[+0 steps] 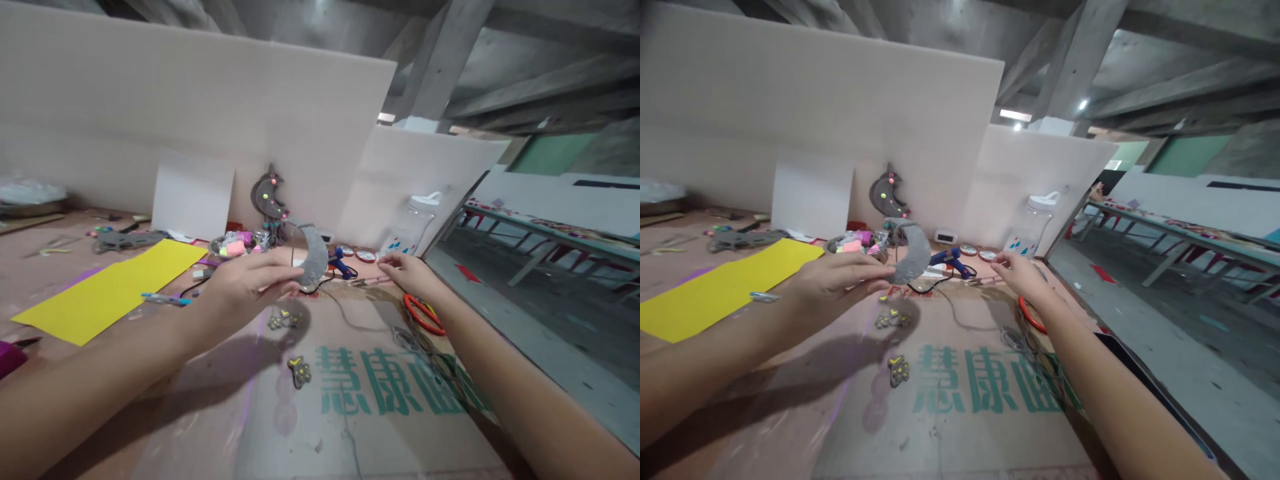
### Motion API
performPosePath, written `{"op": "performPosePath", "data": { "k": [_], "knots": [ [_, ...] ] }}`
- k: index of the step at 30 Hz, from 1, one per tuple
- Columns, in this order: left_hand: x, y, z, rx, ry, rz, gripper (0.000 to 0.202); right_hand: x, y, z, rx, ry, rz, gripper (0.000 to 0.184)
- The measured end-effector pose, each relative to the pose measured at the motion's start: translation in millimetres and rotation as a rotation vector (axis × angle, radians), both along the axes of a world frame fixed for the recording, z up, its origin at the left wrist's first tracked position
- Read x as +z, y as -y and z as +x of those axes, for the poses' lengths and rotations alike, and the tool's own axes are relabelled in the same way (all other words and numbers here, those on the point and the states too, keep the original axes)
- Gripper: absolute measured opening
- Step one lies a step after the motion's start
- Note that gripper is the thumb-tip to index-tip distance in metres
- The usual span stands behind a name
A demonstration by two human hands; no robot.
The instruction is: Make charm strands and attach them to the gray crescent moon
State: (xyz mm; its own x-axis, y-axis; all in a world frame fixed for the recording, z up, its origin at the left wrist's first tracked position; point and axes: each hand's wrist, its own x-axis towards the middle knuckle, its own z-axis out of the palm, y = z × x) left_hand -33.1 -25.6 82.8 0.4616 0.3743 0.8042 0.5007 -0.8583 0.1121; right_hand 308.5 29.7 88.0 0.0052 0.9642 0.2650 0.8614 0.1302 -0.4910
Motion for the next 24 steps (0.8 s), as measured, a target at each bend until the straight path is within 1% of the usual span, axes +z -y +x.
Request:
{"op": "performPosePath", "data": {
  "k": [2, 4, 6, 7, 8, 10, 11, 13, 15, 16, 18, 19, 20, 21, 23, 24],
  "knots": [
    [-6.6, 0.0, 1.3, -0.032, -0.020, 0.073, 0.019, 4.4, 9.6, -16.1, 0.075, -0.014, 0.003, 0.034],
    [-13.6, 1.2, 2.0, -0.072, -0.037, 0.102, 0.024, 7.6, 24.3, -40.8, 0.293, -0.138, -0.067, 0.042],
    [-20.2, 3.7, 2.7, -0.106, -0.066, 0.087, 0.029, 8.0, 40.5, -66.7, 0.466, -0.338, -0.118, 0.043],
    [-23.0, 5.1, 3.1, -0.124, -0.087, 0.064, 0.030, 7.4, 47.8, -77.8, 0.510, -0.440, -0.167, 0.040],
    [-25.1, 6.5, 3.6, -0.148, -0.106, 0.034, 0.030, 6.5, 54.0, -86.8, 0.525, -0.543, -0.196, 0.037],
    [-26.7, 8.4, 5.1, -0.199, -0.108, -0.090, 0.028, 5.2, 62.9, -97.8, 0.513, -0.697, -0.216, 0.033],
    [-26.1, 8.6, 6.2, -0.208, -0.057, -0.181, 0.027, 5.1, 65.6, -100.2, 0.502, -0.739, -0.219, 0.032],
    [-22.1, 7.5, 9.4, -0.175, 0.135, -0.415, 0.030, 5.9, 69.0, -101.5, 0.489, -0.766, -0.225, 0.031],
    [-15.9, 5.0, 13.9, -0.150, 0.356, -0.667, 0.038, 7.2, 71.3, -102.1, 0.495, -0.760, -0.244, 0.031],
    [-12.6, 3.8, 16.5, -0.184, 0.420, -0.780, 0.045, 7.5, 72.4, -102.9, 0.505, -0.751, -0.259, 0.031],
    [-6.7, 2.0, 20.8, -0.311, 0.481, -1.010, 0.058, 7.1, 74.3, -105.6, 0.524, -0.726, -0.280, 0.032],
    [-4.3, 1.5, 22.0, -0.366, 0.502, -1.102, 0.061, 6.6, 74.8, -106.9, 0.528, -0.712, -0.285, 0.032],
    [-2.4, 0.9, 22.2, -0.395, 0.503, -1.171, 0.062, 6.1, 74.8, -107.8, 0.528, -0.700, -0.283, 0.032],
    [-0.9, -0.1, 21.3, -0.393, 0.469, -1.210, 0.059, 5.7, 74.1, -107.9, 0.523, -0.683, -0.281, 0.032],
    [1.6, -4.3, 15.5, -0.300, 0.286, -1.205, 0.048, 5.8, 70.3, -104.6, 0.511, -0.635, -0.289, 0.032],
    [2.8, -8.2, 10.8, -0.232, 0.171, -1.161, 0.043, 6.5, 67.4, -101.2, 0.506, -0.600, -0.294, 0.031]
  ]
}}
